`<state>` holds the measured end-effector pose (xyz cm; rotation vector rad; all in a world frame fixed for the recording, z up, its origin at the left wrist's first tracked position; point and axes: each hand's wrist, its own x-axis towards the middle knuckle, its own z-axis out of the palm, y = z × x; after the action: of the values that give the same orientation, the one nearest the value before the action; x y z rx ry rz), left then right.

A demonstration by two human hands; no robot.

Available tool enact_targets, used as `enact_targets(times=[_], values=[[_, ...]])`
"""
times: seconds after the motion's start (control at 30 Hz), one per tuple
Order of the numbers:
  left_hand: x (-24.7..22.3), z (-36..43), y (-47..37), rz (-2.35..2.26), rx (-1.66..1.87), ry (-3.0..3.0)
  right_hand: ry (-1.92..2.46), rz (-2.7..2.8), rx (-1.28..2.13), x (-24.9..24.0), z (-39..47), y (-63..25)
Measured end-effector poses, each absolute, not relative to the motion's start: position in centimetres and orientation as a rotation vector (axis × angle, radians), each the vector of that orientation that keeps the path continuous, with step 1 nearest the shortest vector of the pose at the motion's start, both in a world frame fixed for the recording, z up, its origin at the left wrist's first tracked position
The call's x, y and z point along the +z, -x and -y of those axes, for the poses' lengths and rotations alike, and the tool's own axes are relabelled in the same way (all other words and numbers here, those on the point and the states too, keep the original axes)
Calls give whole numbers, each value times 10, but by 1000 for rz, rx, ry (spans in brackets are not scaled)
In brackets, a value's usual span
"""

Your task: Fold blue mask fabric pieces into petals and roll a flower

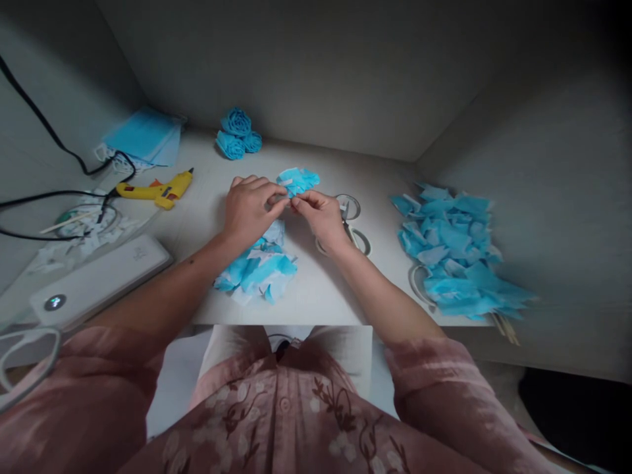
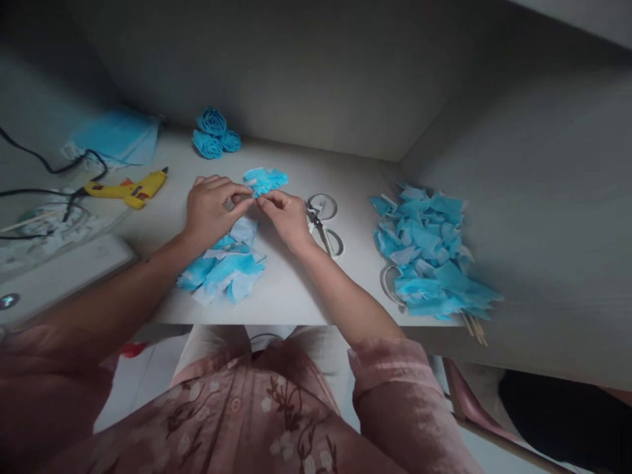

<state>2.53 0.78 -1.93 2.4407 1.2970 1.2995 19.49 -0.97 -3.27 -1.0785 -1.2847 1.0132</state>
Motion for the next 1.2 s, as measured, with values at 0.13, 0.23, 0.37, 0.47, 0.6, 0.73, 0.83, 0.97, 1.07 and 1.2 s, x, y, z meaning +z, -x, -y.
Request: enact_targets(times=[0.13,0.23,0.37,0.47,0.6,0.73,0.83,0.97,1.07,1.2], values=[[-19,-8,-25,-1326,1325,-2417,1114,1329,961,-31,14,-192],[-17,-6,-25,-1351,1317,-2424,1109,1342,935,-30,16,-191],[-15,-4,-26,-1361,1280,-2459,1119,1325,935,-29,16,-190],[-16,-3,-27,-1341,1276,-2458,1104,1290,957,-29,16,-189],[-17,-3,-27,-1317,1281,-2446,1095,1267,968,-30,15,-189],[-18,-3,-27,-1316,1281,-2448,1093,1266,970,-31,14,-190],[-18,-3,-27,-1317,1276,-2450,1085,1261,989,-32,14,-190],[-19,-3,-27,-1305,1287,-2441,1089,1264,981,-33,12,-191],[-19,-4,-27,-1309,1303,-2418,1086,1271,986,-33,11,-190],[-19,-4,-27,-1327,1301,-2389,1036,1254,1040,-32,13,-189]])
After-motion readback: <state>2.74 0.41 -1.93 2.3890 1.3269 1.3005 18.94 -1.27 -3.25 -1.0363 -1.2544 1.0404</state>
